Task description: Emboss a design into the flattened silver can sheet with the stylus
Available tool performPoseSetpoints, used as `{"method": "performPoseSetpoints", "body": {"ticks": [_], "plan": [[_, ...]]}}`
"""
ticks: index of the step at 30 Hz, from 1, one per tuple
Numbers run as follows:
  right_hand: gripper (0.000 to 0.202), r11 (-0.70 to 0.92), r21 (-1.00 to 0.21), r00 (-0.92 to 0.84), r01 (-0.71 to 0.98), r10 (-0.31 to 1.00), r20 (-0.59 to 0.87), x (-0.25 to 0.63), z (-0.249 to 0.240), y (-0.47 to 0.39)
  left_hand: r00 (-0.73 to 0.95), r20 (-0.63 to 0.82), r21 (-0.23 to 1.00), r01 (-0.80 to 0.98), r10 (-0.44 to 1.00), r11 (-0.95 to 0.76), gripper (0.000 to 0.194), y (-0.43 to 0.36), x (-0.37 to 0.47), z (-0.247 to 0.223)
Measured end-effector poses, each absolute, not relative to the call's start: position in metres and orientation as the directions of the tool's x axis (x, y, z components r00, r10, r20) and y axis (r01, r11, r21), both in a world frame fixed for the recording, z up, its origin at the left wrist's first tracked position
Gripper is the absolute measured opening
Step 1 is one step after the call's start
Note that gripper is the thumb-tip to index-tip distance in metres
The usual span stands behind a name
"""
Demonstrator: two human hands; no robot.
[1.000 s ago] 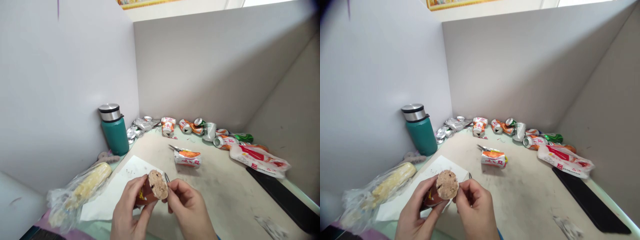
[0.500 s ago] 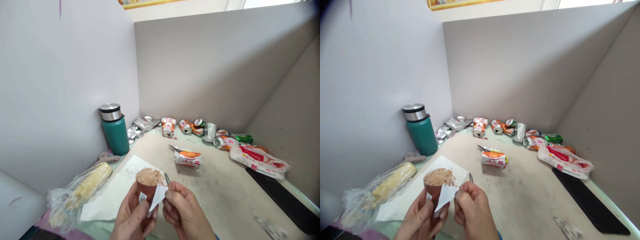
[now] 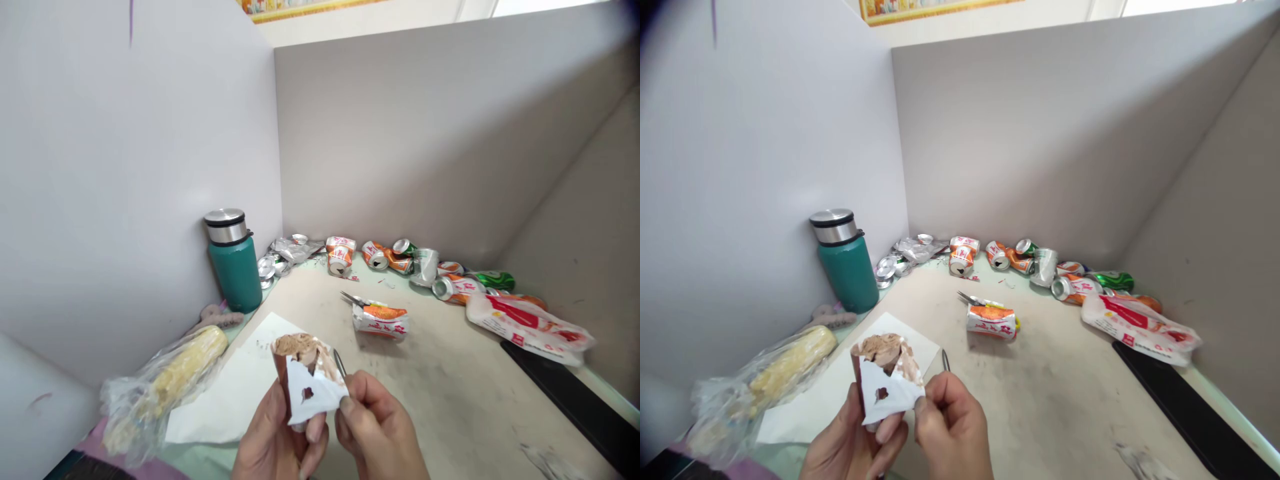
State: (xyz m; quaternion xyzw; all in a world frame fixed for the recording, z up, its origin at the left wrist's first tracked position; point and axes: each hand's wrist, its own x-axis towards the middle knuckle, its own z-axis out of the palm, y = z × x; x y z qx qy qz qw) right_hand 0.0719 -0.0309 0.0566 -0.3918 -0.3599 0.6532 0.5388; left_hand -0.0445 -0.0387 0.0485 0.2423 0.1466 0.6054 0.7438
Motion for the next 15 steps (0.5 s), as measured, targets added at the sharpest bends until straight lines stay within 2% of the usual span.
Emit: {"method": "performPoseSetpoints", "body": {"ticks": [3, 6, 8, 10, 13, 15], "plan": [[0.029, -0.053, -0.924, -0.017, -0.378, 0.999, -0.051, 0.073, 0.056, -0.031, 0.197, 0.077, 0.539, -0.833, 0.977, 0.126, 0.023, -0.038, -0.045, 0.047], [0.029, -0.089, -0.919, -0.041, -0.385, 0.996, -0.079, 0.077, 0.052, -0.027, 0.207, 0.022, 0.517, -0.840, 0.978, 0.166, 0.025, -0.037, -0.049, 0.053], [0.028, -0.119, -0.913, -0.034, -0.389, 0.993, -0.114, 0.081, 0.049, -0.024, 0.210, -0.036, 0.501, -0.843, 0.977, 0.199, 0.034, -0.036, -0.054, 0.059], [0.026, -0.093, -0.931, 0.006, -0.354, 0.995, -0.102, 0.086, 0.049, -0.022, 0.244, -0.062, 0.541, -0.807, 0.968, 0.238, 0.042, -0.034, -0.058, 0.061], [0.023, -0.017, -0.964, 0.056, -0.267, 0.998, -0.033, 0.094, 0.055, -0.023, 0.373, -0.049, 0.622, -0.714, 0.926, 0.321, 0.045, -0.031, -0.061, 0.059], [0.021, 0.000, -0.973, 0.058, -0.231, 0.998, -0.013, 0.100, 0.060, -0.022, 0.393, -0.065, 0.641, -0.688, 0.917, 0.340, 0.046, -0.031, -0.061, 0.055]]}}
